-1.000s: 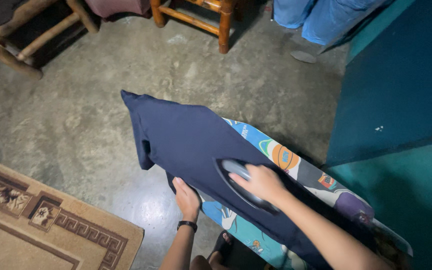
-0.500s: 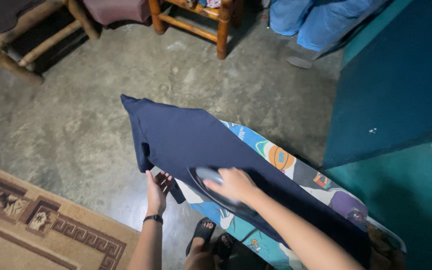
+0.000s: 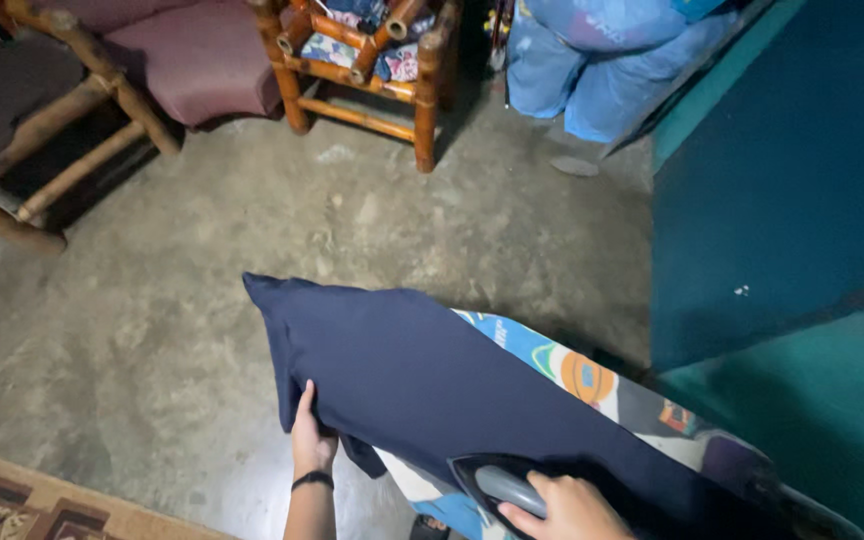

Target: The person irons a pair of navy blue trousers on an ironing board using an iron, pressing the legs and moving the fabric along the board to reach different sections.

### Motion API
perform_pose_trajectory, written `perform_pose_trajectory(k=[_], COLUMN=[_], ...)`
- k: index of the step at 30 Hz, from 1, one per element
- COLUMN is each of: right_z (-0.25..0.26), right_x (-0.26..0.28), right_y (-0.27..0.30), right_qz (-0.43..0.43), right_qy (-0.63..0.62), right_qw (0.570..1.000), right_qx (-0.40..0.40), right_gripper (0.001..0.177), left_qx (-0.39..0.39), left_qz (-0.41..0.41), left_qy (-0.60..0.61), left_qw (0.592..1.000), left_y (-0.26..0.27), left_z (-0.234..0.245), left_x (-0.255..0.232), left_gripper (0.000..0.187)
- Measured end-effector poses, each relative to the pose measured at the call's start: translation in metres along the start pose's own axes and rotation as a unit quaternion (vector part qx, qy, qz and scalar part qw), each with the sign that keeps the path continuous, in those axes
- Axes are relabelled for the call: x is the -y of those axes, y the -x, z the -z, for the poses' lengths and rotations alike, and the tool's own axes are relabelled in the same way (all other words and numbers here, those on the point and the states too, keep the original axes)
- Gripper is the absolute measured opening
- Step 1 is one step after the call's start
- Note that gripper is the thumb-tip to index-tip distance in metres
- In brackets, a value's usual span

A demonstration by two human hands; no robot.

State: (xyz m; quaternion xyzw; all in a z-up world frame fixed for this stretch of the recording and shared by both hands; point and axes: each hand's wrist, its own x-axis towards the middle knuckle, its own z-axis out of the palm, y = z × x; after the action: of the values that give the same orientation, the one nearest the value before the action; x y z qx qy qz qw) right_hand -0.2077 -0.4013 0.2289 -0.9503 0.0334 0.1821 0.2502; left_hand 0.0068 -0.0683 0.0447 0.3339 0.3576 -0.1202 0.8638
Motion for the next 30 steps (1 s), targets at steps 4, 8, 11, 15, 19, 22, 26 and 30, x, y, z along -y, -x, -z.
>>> perform_pose_trajectory(k=[4, 8, 11, 15, 19, 22, 26, 30], right_z=[-0.001, -0.002, -0.011, -0.016, -0.013, -0.010, -0.008, -0.004], right_x=[0.054, 0.110, 0.139, 0.146, 0.122, 0.081, 0.002, -0.086], right_y=[-0.034, -0.077, -0.104, -0.111, -0.082, -0.042, 0.033, 0.117], right_qz=[-0.027, 0.026, 0.034, 0.033, 0.015, -0.024, -0.130, -0.228], right_qy=[-0.011, -0.015, -0.021, -0.017, -0.019, -0.010, 0.027, -0.013], right_qw=[0.999, 1.000, 0.999, 0.999, 0.999, 0.999, 0.990, 0.972], right_qx=[0.021, -0.003, 0.004, -0.001, -0.023, -0.033, -0.050, -0.052], right_gripper=[0.064, 0.059, 0.058, 0.059, 0.059, 0.060, 0.060, 0.064], left_qx=[0.059, 0.031, 0.043, 0.017, -0.007, 0.008, 0.004, 0.030], left_qz=[-0.067, -0.060, -0.079, -0.086, -0.071, -0.073, -0.103, -0.083], left_qy=[-0.003, -0.133, -0.183, -0.217, -0.250, -0.196, -0.183, -0.105], left_qw=[0.996, 0.989, 0.979, 0.972, 0.966, 0.978, 0.978, 0.991], left_y=[0.020, 0.023, 0.009, -0.006, -0.003, -0.006, -0.034, -0.036], left_z=[-0.002, -0.005, 0.015, 0.032, 0.026, 0.024, 0.045, 0.046], left_x=[-0.031, -0.062, -0.064, -0.063, -0.065, -0.062, -0.058, -0.044], left_gripper=[0.057, 0.042, 0.028, 0.030, 0.033, 0.027, 0.033, 0.034])
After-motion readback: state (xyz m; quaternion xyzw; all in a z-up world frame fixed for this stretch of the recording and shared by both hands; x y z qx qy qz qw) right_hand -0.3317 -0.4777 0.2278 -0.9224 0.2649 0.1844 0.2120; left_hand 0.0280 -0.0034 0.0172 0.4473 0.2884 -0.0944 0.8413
